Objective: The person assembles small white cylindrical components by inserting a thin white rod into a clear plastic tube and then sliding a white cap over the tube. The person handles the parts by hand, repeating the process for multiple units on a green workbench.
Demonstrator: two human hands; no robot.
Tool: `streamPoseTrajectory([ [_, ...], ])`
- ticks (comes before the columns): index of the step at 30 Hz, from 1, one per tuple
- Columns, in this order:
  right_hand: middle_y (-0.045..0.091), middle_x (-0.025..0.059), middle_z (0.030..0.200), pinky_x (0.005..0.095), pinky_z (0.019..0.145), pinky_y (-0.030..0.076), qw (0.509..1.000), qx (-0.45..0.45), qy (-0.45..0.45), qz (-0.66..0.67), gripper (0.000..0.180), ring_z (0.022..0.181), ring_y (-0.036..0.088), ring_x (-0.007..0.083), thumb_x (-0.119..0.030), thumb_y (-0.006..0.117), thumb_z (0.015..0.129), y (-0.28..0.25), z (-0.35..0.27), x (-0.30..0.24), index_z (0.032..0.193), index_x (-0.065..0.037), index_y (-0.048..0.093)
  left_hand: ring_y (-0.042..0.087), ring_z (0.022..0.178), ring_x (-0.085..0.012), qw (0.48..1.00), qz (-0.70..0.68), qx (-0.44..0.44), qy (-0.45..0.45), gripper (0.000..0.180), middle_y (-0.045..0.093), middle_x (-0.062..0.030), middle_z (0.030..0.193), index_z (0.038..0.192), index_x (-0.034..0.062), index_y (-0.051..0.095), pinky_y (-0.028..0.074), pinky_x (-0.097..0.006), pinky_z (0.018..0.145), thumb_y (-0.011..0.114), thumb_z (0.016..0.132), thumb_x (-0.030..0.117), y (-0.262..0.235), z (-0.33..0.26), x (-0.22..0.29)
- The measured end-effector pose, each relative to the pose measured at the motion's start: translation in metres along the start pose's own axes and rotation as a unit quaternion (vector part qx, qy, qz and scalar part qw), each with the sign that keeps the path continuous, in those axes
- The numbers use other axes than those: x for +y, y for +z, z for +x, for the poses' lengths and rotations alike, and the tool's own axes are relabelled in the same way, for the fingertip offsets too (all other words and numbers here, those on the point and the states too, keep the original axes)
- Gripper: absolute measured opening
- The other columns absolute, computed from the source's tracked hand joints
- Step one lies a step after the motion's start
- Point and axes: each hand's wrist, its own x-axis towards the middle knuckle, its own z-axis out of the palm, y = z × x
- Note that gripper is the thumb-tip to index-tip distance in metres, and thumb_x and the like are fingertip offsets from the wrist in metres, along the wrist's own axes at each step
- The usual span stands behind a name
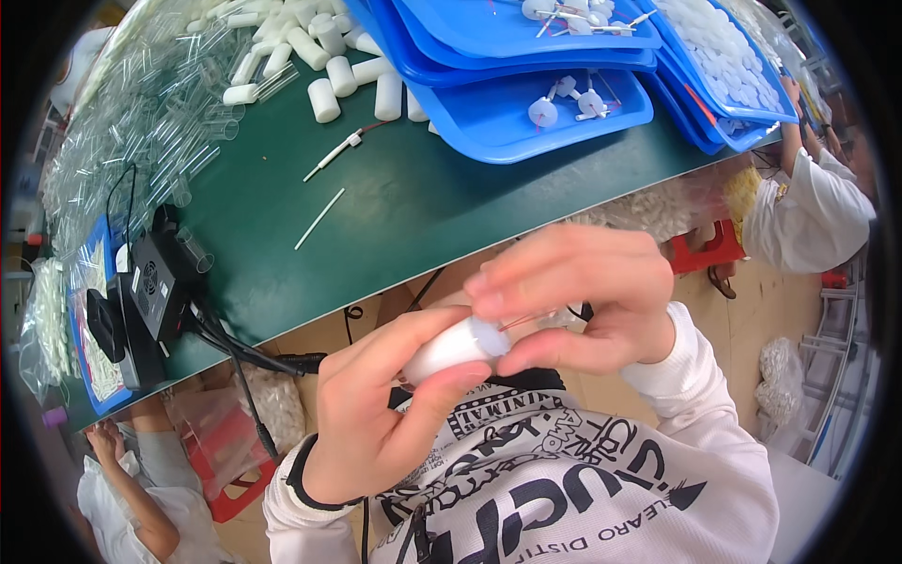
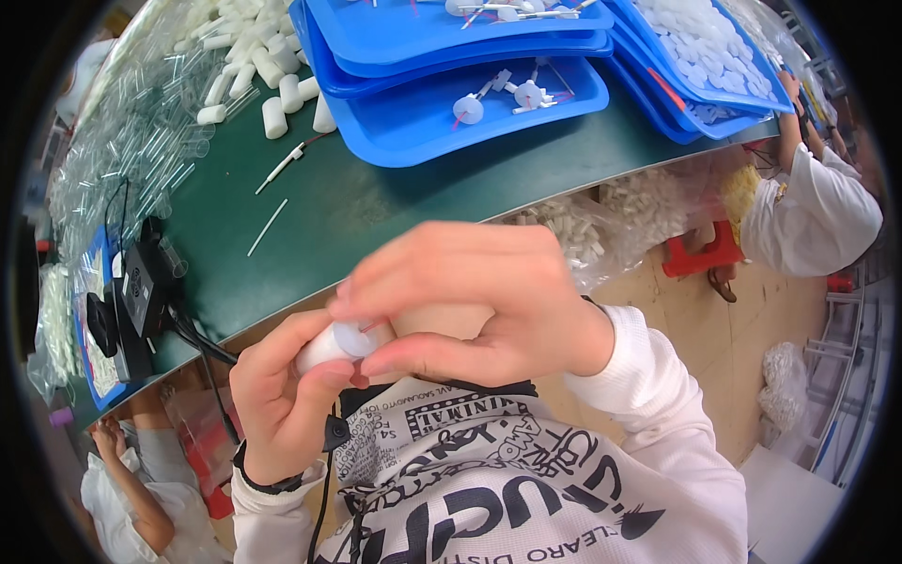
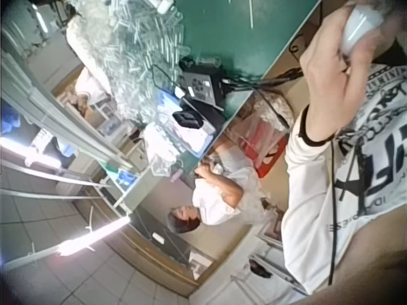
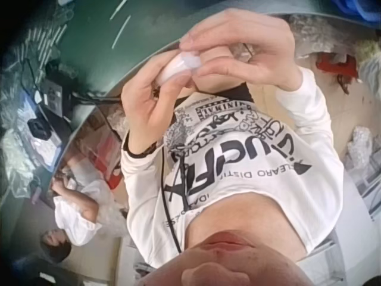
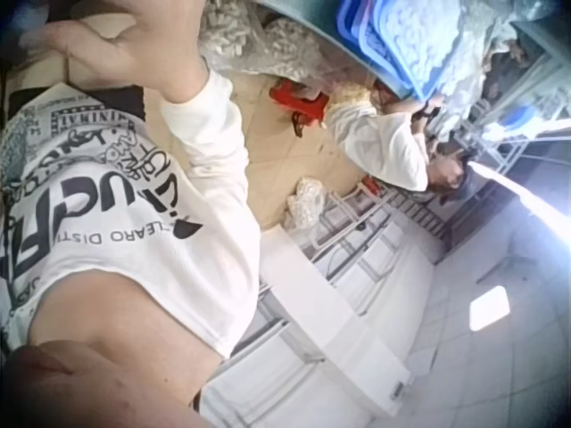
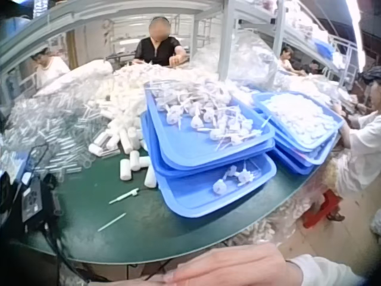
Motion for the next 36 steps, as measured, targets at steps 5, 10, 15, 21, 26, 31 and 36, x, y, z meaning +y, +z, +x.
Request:
streamPoseTrajectory([
  [5, 0.066, 0.0109, 0.081, 0.0276, 0.057, 0.052, 0.998, -0.041, -0.050, -0.015, 0.018, 0.068, 0.064, 0.0213, -0.006, 0.074, 0.067, -0.005, -0.002, 0.001, 0.082, 0.001, 0.066, 0.057, 0.063, -0.0107, 0.998, -0.018, -0.040, -0.033, 0.024, 0.062, -0.0078, 0.078, 0.102, -0.0024, 0.059, 0.043, -0.021, 0.052, 0.064, 0.080, 0.004, -0.003, -0.001, 0.000],
  [10, 0.063, 0.0131, 0.080, 0.0283, 0.054, 0.052, 0.989, -0.070, -0.111, -0.065, 0.019, 0.065, 0.063, 0.0225, -0.003, 0.072, 0.066, -0.007, -0.005, 0.002, 0.081, 0.005, 0.064, 0.057, 0.060, -0.0109, 0.999, -0.013, -0.028, -0.043, 0.022, 0.061, -0.0070, 0.075, 0.101, -0.0019, 0.060, 0.042, -0.021, 0.051, 0.064, 0.080, 0.004, 0.004, -0.003, -0.002],
  [15, 0.062, 0.0161, 0.084, 0.0286, 0.054, 0.052, 0.976, -0.082, -0.146, -0.138, 0.024, 0.064, 0.062, 0.0239, -0.003, 0.071, 0.066, -0.005, -0.015, 0.001, 0.086, 0.007, 0.062, 0.058, 0.062, -0.0112, 0.998, -0.014, -0.026, -0.057, 0.021, 0.061, -0.0070, 0.073, 0.100, -0.0020, 0.060, 0.042, -0.021, 0.052, 0.065, 0.080, 0.004, 0.008, -0.004, -0.006],
  [21, 0.062, 0.0145, 0.088, 0.0286, 0.067, 0.052, 0.998, -0.010, 0.038, 0.051, 0.030, 0.075, 0.063, 0.0205, -0.003, 0.070, 0.071, -0.008, -0.010, -0.009, 0.098, 0.006, 0.062, 0.060, 0.067, -0.0130, 0.992, -0.078, -0.034, -0.093, 0.024, 0.063, -0.0090, 0.078, 0.101, -0.0027, 0.059, 0.045, -0.024, 0.056, 0.065, 0.079, 0.005, -0.002, 0.002, 0.005],
  [26, 0.063, 0.0108, 0.090, 0.0256, 0.073, 0.049, 0.902, 0.105, 0.273, 0.317, 0.034, 0.080, 0.061, 0.0129, 0.002, 0.066, 0.076, -0.005, -0.026, -0.008, 0.109, 0.006, 0.058, 0.059, 0.067, -0.0179, 0.985, 0.104, 0.066, 0.123, 0.027, 0.062, -0.0103, 0.081, 0.100, -0.0010, 0.060, 0.045, -0.026, 0.056, 0.068, 0.075, 0.004, 0.008, 0.008, -0.003],
  [31, 0.063, 0.0088, 0.087, 0.0196, 0.054, 0.043, 0.908, 0.139, 0.275, 0.286, 0.029, 0.069, 0.058, 0.0082, 0.004, 0.068, 0.075, 0.021, -0.029, -0.014, 0.104, 0.005, 0.063, 0.055, 0.060, -0.0195, 0.920, 0.277, 0.127, 0.247, 0.030, 0.061, -0.0114, 0.080, 0.099, -0.0035, 0.062, 0.042, -0.027, 0.051, 0.070, 0.070, 0.004, 0.017, 0.010, -0.016],
  [36, 0.061, 0.0077, 0.093, 0.0182, 0.052, 0.039, 0.883, 0.162, 0.298, 0.324, 0.027, 0.068, 0.054, 0.0066, 0.004, 0.067, 0.078, 0.032, -0.035, -0.015, 0.104, 0.004, 0.064, 0.051, 0.057, -0.0178, 0.852, 0.367, 0.169, 0.333, 0.034, 0.059, -0.0123, 0.081, 0.098, -0.0075, 0.061, 0.039, -0.025, 0.046, 0.069, 0.067, 0.002, 0.019, 0.010, -0.025],
])
